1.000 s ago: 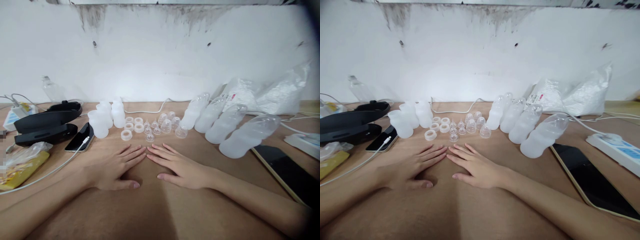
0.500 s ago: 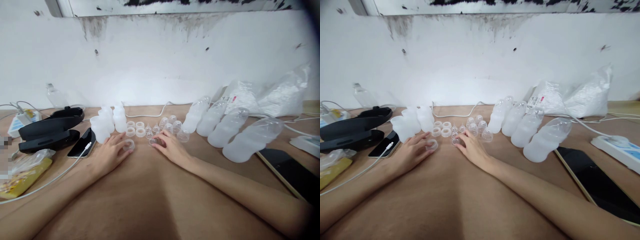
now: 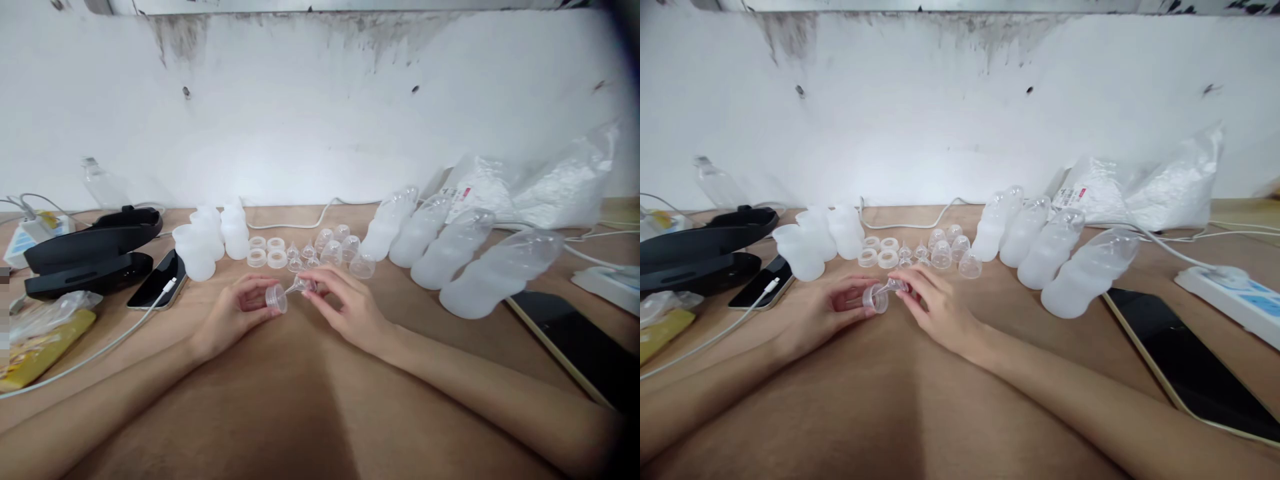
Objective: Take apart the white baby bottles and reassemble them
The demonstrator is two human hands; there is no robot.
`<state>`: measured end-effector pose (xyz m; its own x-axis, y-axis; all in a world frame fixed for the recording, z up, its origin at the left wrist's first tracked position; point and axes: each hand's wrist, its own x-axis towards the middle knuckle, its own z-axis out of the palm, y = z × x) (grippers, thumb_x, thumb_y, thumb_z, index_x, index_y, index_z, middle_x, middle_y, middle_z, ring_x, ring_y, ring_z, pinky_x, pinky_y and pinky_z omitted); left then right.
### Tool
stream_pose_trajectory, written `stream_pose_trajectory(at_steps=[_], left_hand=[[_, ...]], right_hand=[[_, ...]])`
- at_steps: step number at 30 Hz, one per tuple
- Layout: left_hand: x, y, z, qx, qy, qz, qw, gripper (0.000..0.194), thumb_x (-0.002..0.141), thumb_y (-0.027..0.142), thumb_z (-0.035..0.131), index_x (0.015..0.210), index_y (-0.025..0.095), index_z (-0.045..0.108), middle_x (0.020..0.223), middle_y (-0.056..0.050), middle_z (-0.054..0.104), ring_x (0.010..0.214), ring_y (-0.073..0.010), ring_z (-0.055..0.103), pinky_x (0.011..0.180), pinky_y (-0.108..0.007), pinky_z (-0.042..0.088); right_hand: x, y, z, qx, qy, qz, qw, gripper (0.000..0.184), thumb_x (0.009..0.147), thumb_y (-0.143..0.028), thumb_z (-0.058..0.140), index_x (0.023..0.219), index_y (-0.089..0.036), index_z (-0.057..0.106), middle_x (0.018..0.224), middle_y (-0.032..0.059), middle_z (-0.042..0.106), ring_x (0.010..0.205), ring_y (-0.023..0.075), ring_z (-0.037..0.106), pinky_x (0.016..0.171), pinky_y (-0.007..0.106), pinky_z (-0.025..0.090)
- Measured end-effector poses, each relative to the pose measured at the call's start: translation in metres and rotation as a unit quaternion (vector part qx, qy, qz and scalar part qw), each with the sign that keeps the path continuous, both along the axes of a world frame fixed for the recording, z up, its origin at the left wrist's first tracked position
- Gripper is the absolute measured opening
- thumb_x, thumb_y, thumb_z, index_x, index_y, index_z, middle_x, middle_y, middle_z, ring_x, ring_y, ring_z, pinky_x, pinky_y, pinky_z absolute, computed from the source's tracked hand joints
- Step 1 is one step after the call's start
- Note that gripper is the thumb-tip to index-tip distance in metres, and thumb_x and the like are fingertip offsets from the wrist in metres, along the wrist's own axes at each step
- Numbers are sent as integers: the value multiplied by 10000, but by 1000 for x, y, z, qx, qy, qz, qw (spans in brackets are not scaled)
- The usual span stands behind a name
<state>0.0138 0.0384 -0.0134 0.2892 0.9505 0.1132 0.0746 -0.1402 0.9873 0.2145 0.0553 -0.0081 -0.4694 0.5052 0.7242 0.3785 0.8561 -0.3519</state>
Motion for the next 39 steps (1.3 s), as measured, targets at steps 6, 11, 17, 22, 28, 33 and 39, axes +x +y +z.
stream_pose_trajectory(at_steps=[6,11,17,22,28,33,39], left_hand=[[-1,-5,2,-31,-16,-58,998,417,710,142,631,1090,179,462,1096,-54,589,1032,-194,576,934,-391,440],[0,-3,-3,39,-19,-75,996,388,723,130,626,1091,188,514,1227,-58,469,1099,-198,525,970,-373,415],[-1,0,-6,17,-17,-79,997,436,746,150,615,1144,179,439,1161,-71,568,1078,-197,546,972,-405,408],[0,-3,0,48,19,-59,997,497,733,175,628,1173,197,398,1204,-70,543,1100,-211,530,955,-404,422],[0,-3,-2,93,52,-60,992,512,756,182,606,1212,187,375,1153,-82,562,1086,-214,536,943,-410,427],[-2,-2,-1,163,77,-38,983,475,761,181,612,1197,206,425,1221,-85,493,1119,-216,497,959,-406,407],[4,-1,7,275,159,-32,948,414,778,198,613,1164,245,472,1194,-43,522,1135,-190,458,993,-374,345]], right_hand=[[-6,-5,-3,51,-80,-30,995,335,851,-83,430,1180,-142,436,987,81,596,864,138,590,805,276,508],[-8,-7,-4,113,-92,17,989,350,846,-54,406,1185,-125,459,960,92,590,906,149,573,809,281,507],[-8,-6,2,112,-130,51,984,360,857,-50,349,1189,-116,473,964,96,569,909,143,555,772,270,518],[-6,-3,5,181,-152,23,971,304,866,-55,366,1121,-85,530,878,97,598,825,155,553,723,298,520],[-7,-3,10,140,-198,90,966,287,849,-34,377,1067,-58,563,922,117,603,854,162,534,756,305,505],[-10,-7,10,-34,-87,92,991,196,850,-145,431,978,-154,578,998,98,498,857,143,525,707,297,510],[-15,1,5,-445,83,91,887,246,836,-300,481,1044,-173,453,887,44,552,653,103,587,526,240,514]])
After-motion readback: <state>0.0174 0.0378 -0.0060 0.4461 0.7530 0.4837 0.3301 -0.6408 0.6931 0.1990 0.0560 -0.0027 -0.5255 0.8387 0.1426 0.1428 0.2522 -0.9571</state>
